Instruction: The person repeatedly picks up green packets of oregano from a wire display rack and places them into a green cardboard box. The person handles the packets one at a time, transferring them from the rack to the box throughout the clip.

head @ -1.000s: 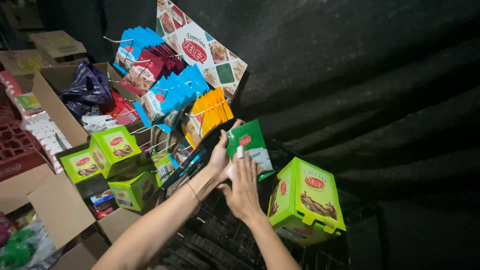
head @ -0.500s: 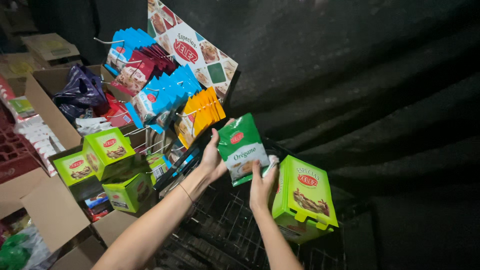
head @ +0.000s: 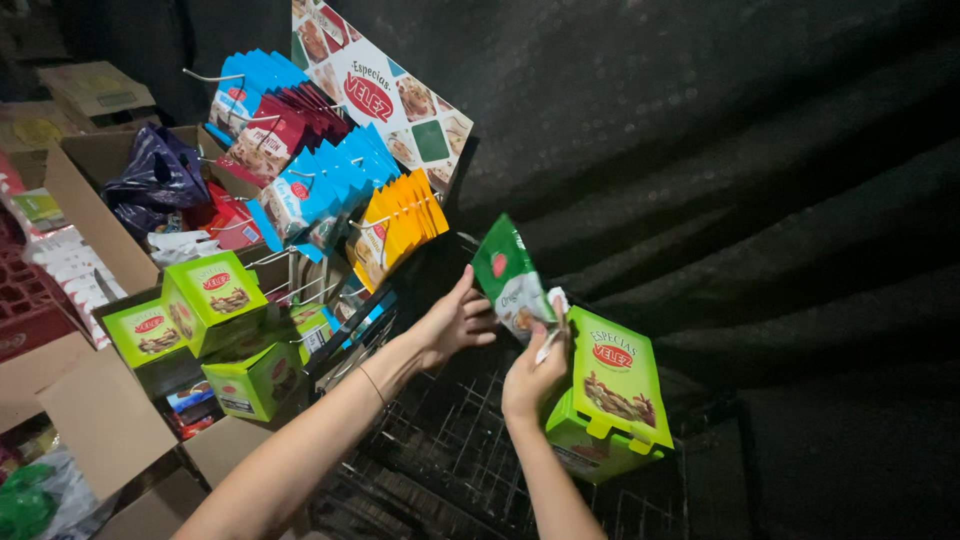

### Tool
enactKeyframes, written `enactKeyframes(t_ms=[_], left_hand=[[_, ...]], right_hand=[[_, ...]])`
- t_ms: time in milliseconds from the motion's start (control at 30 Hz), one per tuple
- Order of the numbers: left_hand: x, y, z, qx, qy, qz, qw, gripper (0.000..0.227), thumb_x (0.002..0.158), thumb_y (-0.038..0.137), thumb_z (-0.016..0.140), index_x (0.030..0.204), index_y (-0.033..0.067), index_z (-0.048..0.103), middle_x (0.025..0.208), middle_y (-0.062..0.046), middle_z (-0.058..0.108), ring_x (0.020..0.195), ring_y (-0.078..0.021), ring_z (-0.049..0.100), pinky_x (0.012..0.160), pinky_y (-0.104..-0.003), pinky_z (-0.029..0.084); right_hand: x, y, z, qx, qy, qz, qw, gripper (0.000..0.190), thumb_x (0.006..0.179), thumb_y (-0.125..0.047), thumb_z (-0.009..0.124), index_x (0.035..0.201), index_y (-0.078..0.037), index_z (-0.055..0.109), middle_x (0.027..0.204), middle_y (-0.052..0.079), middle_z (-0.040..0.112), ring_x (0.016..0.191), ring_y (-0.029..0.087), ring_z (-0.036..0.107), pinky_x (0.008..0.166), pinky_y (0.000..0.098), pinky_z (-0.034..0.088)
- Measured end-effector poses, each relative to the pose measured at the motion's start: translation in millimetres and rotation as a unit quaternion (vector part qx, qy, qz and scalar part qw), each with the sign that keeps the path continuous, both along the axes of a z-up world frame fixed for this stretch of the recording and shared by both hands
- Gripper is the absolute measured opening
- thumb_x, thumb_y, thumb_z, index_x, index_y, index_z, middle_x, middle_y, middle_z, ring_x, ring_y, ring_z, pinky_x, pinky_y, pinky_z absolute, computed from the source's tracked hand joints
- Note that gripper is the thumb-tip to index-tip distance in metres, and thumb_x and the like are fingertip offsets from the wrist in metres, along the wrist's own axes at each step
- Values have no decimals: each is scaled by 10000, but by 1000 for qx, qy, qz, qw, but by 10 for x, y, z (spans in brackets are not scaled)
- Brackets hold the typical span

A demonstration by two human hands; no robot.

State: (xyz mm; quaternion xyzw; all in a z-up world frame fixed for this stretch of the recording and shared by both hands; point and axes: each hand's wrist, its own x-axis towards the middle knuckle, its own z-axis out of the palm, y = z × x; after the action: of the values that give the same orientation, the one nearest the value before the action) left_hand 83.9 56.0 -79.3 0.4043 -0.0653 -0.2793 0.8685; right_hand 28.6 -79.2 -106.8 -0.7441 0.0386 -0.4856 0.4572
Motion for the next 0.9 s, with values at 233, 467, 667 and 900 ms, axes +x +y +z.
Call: enactKeyframes(t_ms=[233,467,667,900], left_hand=[[-14,-30,56,-149,40,-44,987,1052,827,843,522,1514,53,426,1341,-207,593,1094,-397,690,900,-625,576],[26,31,53,-217,103,27,970,814,822,742,650,1243,45,669,1120,-154,723,933,-302,737,836,-497,623],[-87,-30,190,-184,93,21,978,699,875,648,672,1235,50,675,1165,-150,703,991,-289,706,912,-471,588],[-276,29,497,-165,76,22,983,745,844,746,631,1109,54,714,989,-134,719,832,-261,731,789,-414,624]], right_hand=[[-24,174,-95,-220,5,126,967,547,917,130,578,1437,-39,584,1350,196,649,1221,377,627,1047,524,487],[29,177,-95,-357,12,188,915,618,992,-314,614,1547,-86,466,1554,183,488,1514,336,329,1261,465,184],[-12,153,-24,-241,141,133,951,683,1067,-480,249,1635,-101,245,1672,226,236,1568,361,103,1262,507,-8],[-85,174,17,-258,180,83,946,805,1034,-612,199,1638,-79,201,1668,256,208,1577,352,67,1259,495,-30]])
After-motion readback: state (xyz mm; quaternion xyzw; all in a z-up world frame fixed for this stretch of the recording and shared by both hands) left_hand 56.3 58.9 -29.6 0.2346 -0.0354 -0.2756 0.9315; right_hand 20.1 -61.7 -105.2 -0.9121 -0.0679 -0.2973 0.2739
